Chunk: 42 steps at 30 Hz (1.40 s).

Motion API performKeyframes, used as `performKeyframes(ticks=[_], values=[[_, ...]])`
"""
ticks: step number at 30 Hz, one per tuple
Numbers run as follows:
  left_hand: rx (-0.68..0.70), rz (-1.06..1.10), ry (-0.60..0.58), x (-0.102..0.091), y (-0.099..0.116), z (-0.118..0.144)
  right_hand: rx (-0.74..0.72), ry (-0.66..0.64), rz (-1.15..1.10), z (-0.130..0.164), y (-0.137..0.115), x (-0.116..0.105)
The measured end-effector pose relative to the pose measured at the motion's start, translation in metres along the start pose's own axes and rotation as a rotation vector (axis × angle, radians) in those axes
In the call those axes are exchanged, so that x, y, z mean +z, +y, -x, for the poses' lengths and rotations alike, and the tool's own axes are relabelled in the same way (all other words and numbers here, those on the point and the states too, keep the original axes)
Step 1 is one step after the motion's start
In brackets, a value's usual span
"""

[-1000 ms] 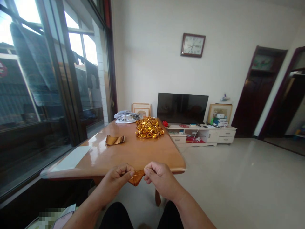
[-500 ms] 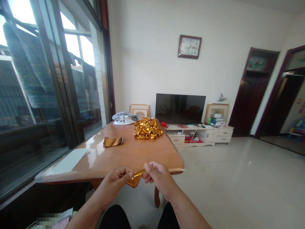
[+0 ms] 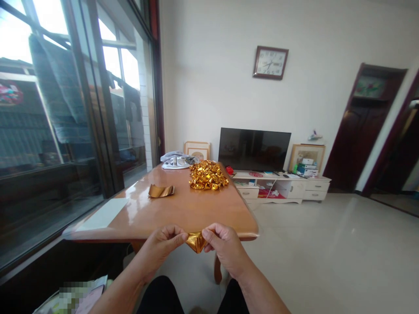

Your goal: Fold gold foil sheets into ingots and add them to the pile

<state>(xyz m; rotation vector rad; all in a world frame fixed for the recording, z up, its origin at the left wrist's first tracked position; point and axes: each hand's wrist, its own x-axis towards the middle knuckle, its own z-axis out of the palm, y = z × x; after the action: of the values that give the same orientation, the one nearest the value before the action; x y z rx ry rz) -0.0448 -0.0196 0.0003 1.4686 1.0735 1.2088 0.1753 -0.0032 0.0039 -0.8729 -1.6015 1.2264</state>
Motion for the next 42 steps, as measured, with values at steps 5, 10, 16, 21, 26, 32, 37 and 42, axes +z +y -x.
performKeyframes(ticks=[5, 10, 16, 21, 26, 32, 37, 42], values=[[0.000, 0.117, -0.054, 0.000, 0.005, 0.004, 0.017, -0.002, -0.007, 0.002, -0.002, -0.001], [0.012, 0.194, -0.022, 0.002, 0.005, 0.003, 0.036, 0.018, -0.016, 0.001, -0.001, -0.002], [0.023, 0.242, 0.053, 0.006, 0.000, 0.003, 0.028, 0.035, 0.004, 0.000, 0.002, -0.002], [0.027, 0.249, -0.017, 0.008, 0.003, 0.005, 0.020, 0.038, -0.010, 0.000, 0.001, -0.001], [0.051, 0.276, -0.047, 0.004, 0.003, 0.004, 0.037, 0.012, -0.116, 0.001, 0.005, 0.001], [0.072, 0.168, -0.035, -0.001, -0.001, 0.000, 0.096, -0.063, -0.141, 0.002, 0.018, -0.005], [0.125, -0.105, 0.019, -0.003, -0.006, -0.001, 0.058, 0.003, -0.004, -0.001, 0.006, -0.010], [0.190, -0.347, 0.015, 0.004, 0.001, 0.002, -0.028, -0.080, 0.212, -0.004, -0.006, 0.004]])
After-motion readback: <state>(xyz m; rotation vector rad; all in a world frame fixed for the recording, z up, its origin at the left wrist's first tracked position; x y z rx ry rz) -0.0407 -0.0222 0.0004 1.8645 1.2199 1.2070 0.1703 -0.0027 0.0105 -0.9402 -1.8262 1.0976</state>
